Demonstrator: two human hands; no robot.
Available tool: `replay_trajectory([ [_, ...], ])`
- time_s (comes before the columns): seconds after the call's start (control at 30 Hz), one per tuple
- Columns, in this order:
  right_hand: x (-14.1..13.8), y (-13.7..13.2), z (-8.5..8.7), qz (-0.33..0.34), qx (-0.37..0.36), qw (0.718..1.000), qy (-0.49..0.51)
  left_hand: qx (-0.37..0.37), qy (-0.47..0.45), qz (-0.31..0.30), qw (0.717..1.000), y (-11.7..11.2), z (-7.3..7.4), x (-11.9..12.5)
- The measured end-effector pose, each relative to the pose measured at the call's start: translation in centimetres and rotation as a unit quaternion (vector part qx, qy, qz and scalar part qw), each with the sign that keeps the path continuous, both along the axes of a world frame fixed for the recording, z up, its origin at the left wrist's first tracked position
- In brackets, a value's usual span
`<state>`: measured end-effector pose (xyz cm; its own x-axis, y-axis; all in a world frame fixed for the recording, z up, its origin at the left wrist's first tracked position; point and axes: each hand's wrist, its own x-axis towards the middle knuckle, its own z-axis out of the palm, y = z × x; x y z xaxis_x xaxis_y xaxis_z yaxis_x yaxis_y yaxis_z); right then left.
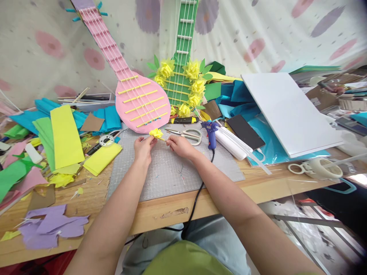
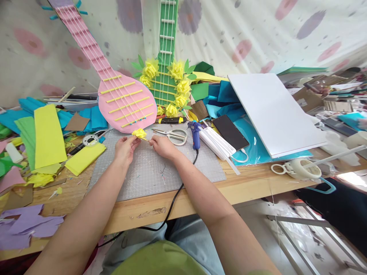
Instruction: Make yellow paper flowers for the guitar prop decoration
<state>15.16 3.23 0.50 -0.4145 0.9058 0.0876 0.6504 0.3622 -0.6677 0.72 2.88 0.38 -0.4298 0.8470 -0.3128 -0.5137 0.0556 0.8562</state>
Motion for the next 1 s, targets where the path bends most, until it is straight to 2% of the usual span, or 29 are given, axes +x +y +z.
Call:
replay_trajectory([
  [0.4, -0.1, -0.1, 0.0, -0.015, 0.011, 1.0, 0.005, 0.011, -0.009, -0.015, 1.0, -0.1, -0.1, 0.1],
  [0.63, -0.1, 0.0, -0.5, -0.011, 0.018, 1.0, 0.024, 0.018, 0.004, 0.022, 1.0, 0.0, 0.0, -0.1],
  [0.87, 1.4, 0.5, 0.7, -0.026, 0.004, 0.999, 0.021, 0.038, 0.035, 0.065, 0.997, 0.9, -0.4, -1.9],
  [0.93, 1.9, 0.8, 0.8, -0.055, -0.005, 0.997, 0.052, 0.043, 0.052, 0.047, 0.997, 1.1, -0.5, -2.1],
  [1.0, 2.1, 1.1, 0.7, -0.085, -0.027, 0.991, 0.1, 0.056, 0.066, 0.003, 0.996, 0.9, -0.5, -2.0],
])
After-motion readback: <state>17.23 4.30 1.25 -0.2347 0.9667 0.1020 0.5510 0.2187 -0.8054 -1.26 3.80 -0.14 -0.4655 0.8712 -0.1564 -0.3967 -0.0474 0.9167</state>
